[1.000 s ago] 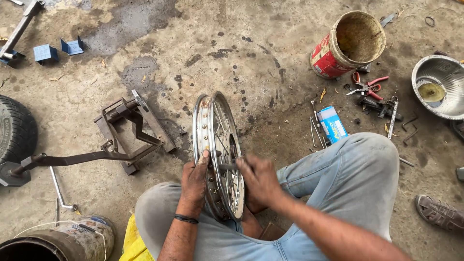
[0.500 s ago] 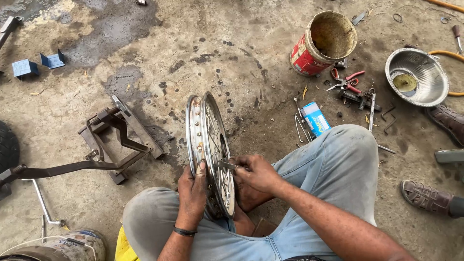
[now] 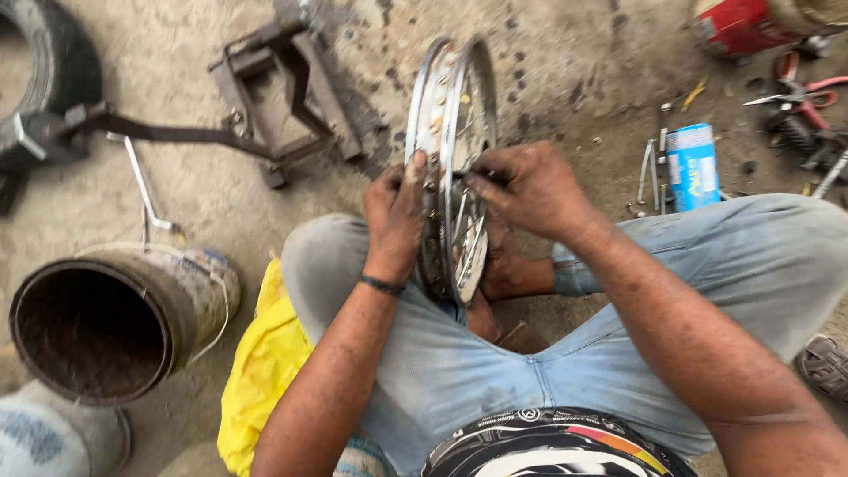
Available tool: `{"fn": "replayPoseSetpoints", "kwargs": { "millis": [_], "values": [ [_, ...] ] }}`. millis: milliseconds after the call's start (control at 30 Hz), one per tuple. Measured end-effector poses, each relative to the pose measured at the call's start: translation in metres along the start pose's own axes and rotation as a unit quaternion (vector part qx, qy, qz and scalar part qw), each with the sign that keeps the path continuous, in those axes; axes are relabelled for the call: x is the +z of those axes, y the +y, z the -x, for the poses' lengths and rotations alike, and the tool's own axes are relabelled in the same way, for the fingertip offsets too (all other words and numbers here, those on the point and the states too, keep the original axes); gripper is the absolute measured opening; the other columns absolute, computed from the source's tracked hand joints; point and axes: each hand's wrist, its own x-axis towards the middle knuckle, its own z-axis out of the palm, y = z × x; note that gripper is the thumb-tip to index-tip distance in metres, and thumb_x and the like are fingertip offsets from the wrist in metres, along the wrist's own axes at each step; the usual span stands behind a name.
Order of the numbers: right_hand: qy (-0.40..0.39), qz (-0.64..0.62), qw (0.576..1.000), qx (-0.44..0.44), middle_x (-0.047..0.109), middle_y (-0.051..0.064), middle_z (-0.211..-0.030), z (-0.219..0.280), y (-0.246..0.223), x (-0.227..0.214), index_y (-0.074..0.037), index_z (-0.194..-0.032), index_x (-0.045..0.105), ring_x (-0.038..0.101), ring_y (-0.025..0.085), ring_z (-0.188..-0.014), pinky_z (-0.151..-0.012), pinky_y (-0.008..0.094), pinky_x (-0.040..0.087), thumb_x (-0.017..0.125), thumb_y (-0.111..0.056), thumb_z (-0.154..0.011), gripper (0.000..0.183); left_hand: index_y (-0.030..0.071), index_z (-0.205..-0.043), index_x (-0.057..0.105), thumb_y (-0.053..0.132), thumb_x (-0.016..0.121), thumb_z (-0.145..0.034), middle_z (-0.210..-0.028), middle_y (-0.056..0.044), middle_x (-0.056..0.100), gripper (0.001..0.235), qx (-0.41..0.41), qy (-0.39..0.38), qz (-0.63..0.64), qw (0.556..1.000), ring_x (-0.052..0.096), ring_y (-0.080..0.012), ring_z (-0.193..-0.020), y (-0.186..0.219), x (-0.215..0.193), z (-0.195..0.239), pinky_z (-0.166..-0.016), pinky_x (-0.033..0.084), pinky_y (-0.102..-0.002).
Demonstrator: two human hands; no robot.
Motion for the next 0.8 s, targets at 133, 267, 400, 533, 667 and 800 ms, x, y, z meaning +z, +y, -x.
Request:
{"fn": "replayPoseSetpoints", "kwargs": {
  "millis": [133,267,400,533,667,800],
  "values": [
    [-0.052,0.026,0.998,-0.009,0.077,0.008,-0.082,-0.007,0.001,-0.017,-0.008,-0.099,0.079,0.074,0.019,-0.066,-0.064,0.035,0.061,0.079,-0.019,-0.092,0.013,0.003,-0.080,0.072,0.045,0.069,-0.099,-0.064,0.004,0.057,0.046,-0.003,-0.021,0.042,0.999,0.048,-0.0051,-0.057,0.009,0.005,0.003,-0.049,0.037,-0.024],
    [-0.058,0.051,0.997,0.002,0.075,0.010,-0.078,-0.010,-0.025,-0.035,-0.006,-0.100,0.079,0.072,0.020,-0.064,-0.062,0.037,0.059,0.079,-0.019,-0.093,0.014,0.003,-0.081,0.075,0.052,0.069,-0.094,-0.064,0.003,0.062,0.051,-0.001,-0.012,0.027,1.000,0.052,-0.0053,-0.056,0.014,0.007,0.003,-0.049,0.041,-0.024],
    [-0.059,0.048,0.997,0.009,0.074,0.010,-0.079,-0.012,-0.035,-0.043,-0.007,-0.102,0.079,0.073,0.021,-0.066,-0.062,0.036,0.058,0.080,-0.020,-0.094,0.016,0.004,-0.077,0.075,0.060,0.068,-0.091,-0.061,0.001,0.064,0.058,0.006,-0.001,-0.018,1.000,0.056,-0.0058,-0.054,0.009,0.006,0.000,-0.048,0.045,-0.025],
    [-0.080,0.092,0.992,-0.007,0.076,0.008,-0.079,-0.010,-0.023,-0.033,-0.009,-0.101,0.080,0.073,0.020,-0.065,-0.064,0.035,0.059,0.080,-0.019,-0.092,0.014,0.004,-0.075,0.074,0.060,0.068,-0.092,-0.060,0.000,0.062,0.059,0.008,0.004,-0.053,0.999,0.055,-0.0063,-0.054,0.009,0.005,-0.001,-0.049,0.044,-0.025],
    [-0.080,0.043,0.996,-0.013,0.077,0.008,-0.080,-0.017,-0.023,-0.027,-0.009,-0.105,0.080,0.072,0.017,-0.065,-0.063,0.033,0.059,0.079,-0.019,-0.092,0.016,0.004,-0.082,0.074,0.053,0.072,-0.090,-0.065,-0.001,0.066,0.049,0.006,-0.015,0.029,0.999,0.060,-0.0054,-0.056,0.010,0.004,0.000,-0.048,0.048,-0.024],
    [-0.058,-0.102,0.990,0.079,0.074,0.010,-0.087,-0.036,-0.032,-0.055,-0.009,-0.106,0.077,0.070,0.014,-0.073,-0.064,0.029,0.063,0.077,-0.026,-0.094,0.021,0.003,-0.088,0.074,0.042,0.078,-0.093,-0.073,-0.002,0.068,0.039,0.012,-0.052,0.101,0.993,0.060,-0.0046,-0.063,0.011,0.000,0.004,-0.053,0.049,-0.022]
  ]
}}
